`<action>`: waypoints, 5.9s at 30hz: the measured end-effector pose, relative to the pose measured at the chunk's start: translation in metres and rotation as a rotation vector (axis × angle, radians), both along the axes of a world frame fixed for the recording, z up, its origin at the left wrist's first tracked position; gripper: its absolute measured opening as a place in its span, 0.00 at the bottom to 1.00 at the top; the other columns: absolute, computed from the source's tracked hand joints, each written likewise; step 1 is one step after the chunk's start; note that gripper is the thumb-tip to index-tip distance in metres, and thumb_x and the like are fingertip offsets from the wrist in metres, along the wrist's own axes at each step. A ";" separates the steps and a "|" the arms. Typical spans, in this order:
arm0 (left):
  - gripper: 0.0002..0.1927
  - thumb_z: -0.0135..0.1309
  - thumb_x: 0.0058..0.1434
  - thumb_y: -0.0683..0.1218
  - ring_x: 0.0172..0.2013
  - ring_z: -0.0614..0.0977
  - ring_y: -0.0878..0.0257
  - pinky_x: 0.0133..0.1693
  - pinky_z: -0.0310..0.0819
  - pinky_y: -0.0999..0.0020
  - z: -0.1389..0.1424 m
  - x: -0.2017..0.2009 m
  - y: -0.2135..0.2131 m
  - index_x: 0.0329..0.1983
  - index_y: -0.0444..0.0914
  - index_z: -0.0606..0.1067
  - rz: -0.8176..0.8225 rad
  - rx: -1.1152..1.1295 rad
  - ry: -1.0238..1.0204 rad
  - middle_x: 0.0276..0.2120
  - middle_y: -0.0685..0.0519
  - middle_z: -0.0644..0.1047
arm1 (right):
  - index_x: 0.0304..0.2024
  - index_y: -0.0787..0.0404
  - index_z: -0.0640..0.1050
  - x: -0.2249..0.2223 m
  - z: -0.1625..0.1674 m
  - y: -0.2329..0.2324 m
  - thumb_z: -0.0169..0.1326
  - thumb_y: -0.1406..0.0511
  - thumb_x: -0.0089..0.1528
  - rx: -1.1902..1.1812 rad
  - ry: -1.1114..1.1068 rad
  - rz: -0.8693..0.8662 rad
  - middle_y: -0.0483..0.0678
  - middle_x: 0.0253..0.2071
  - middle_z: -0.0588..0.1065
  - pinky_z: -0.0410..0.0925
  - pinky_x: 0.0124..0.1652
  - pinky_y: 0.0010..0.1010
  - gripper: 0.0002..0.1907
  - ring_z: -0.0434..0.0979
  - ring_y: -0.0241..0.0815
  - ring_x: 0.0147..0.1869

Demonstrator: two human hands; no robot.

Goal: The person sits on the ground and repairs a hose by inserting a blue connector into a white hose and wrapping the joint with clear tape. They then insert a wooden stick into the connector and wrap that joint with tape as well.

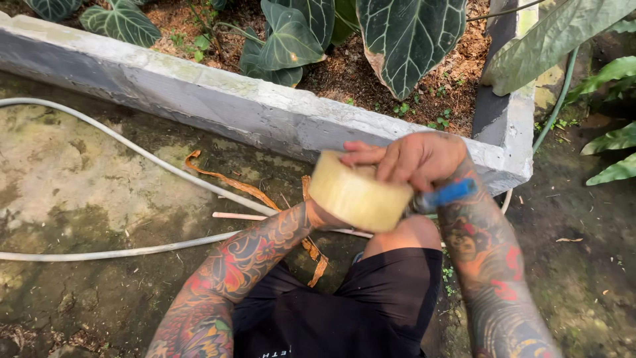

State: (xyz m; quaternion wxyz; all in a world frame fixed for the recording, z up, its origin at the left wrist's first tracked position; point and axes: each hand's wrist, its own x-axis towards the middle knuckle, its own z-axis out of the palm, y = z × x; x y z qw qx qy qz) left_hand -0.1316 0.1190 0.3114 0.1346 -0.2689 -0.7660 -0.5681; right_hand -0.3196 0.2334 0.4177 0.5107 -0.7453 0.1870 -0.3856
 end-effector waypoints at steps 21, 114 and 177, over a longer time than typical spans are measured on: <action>0.32 0.58 0.63 0.46 0.43 0.83 0.53 0.44 0.80 0.63 0.033 -0.127 0.059 0.69 0.64 0.68 0.631 -0.162 0.337 0.57 0.51 0.76 | 0.47 0.65 0.78 0.088 0.040 0.095 0.64 0.52 0.63 0.214 0.998 -2.166 0.57 0.37 0.81 0.72 0.37 0.44 0.24 0.82 0.59 0.40; 0.35 0.57 0.70 0.46 0.33 0.81 0.48 0.37 0.76 0.60 0.044 -0.124 0.053 0.76 0.57 0.59 0.338 -0.034 0.218 0.43 0.50 0.80 | 0.40 0.64 0.79 0.080 -0.005 0.133 0.55 0.59 0.68 0.173 0.771 -2.257 0.56 0.30 0.78 0.72 0.34 0.42 0.13 0.83 0.49 0.31; 0.36 0.53 0.69 0.39 0.37 0.80 0.51 0.35 0.77 0.58 0.019 -0.090 0.083 0.79 0.48 0.59 0.258 -0.245 0.205 0.40 0.50 0.74 | 0.48 0.63 0.78 0.073 -0.004 0.186 0.57 0.60 0.63 0.801 0.664 -1.796 0.50 0.28 0.84 0.75 0.34 0.31 0.15 0.87 0.38 0.33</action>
